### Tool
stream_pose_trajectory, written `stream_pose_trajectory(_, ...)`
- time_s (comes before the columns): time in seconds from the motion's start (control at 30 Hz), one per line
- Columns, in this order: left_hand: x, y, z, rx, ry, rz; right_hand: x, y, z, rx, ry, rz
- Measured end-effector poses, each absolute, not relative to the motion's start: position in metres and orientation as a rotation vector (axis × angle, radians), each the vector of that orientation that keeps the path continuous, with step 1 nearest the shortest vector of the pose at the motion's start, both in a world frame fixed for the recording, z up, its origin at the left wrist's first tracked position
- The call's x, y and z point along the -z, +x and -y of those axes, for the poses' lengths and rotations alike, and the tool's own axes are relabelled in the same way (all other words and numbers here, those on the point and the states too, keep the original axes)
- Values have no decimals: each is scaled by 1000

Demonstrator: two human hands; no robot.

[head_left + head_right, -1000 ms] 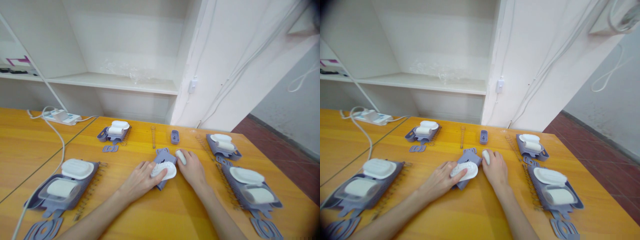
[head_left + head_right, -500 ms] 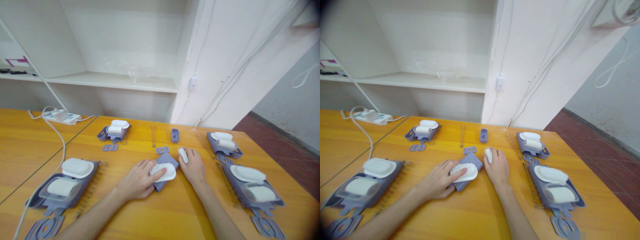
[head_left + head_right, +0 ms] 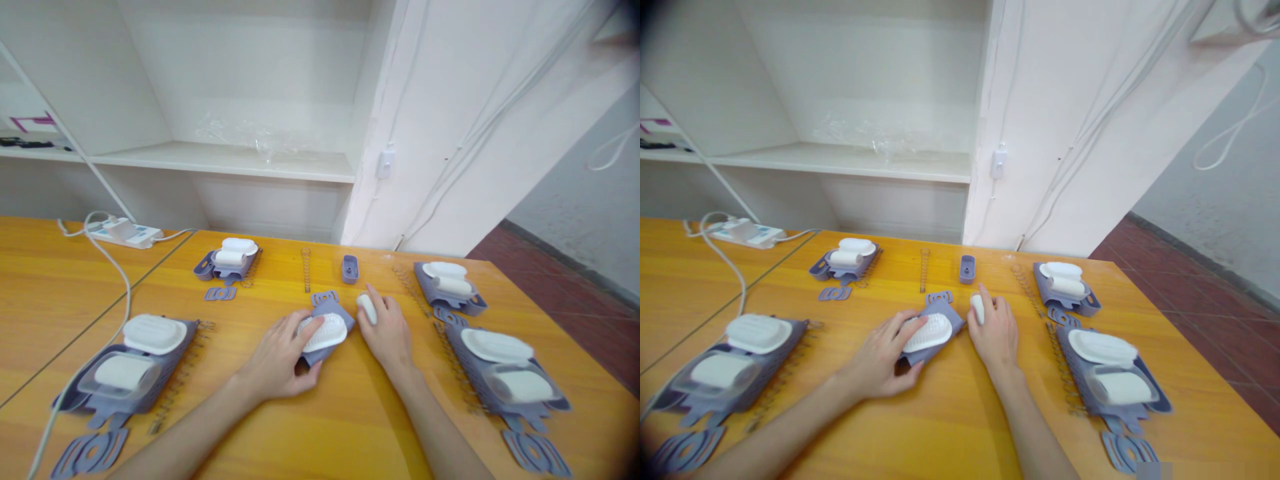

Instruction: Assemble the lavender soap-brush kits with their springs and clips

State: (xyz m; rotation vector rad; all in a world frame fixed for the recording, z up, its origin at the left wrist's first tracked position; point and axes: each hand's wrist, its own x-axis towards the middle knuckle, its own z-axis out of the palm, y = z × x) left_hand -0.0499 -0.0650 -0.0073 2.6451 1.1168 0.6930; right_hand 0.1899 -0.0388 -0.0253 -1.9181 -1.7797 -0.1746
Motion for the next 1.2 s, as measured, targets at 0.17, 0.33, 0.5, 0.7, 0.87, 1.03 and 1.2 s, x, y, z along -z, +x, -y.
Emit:
stream_pose_trajectory(0.17,7,-55,56,-823,2476,-1187,26,190,39,29,-1922,1653)
stream_pose_trajectory(0.33,7,-55,50,-906,2338,-1203,26,189,40,20,-1926,1668)
stream_pose_trajectory(0.5,9,-52,50,-989,2169,-1158,25,188,40,-26,-1912,1637)
stream_pose_trajectory(0.7,8,-46,55,-1021,1931,-1145,26,195,38,-138,-1784,1442)
stream_pose_trajectory(0.87,11,-55,40,-1202,1854,-1373,27,202,33,-421,-1559,1133)
stream_pose_trajectory(1.03,24,-67,22,-1134,1909,-1479,18,207,31,-1065,-1215,764)
stream_pose_trajectory(1.2,19,-64,27,-1082,2132,-1477,11,208,34,-1246,-1096,641)
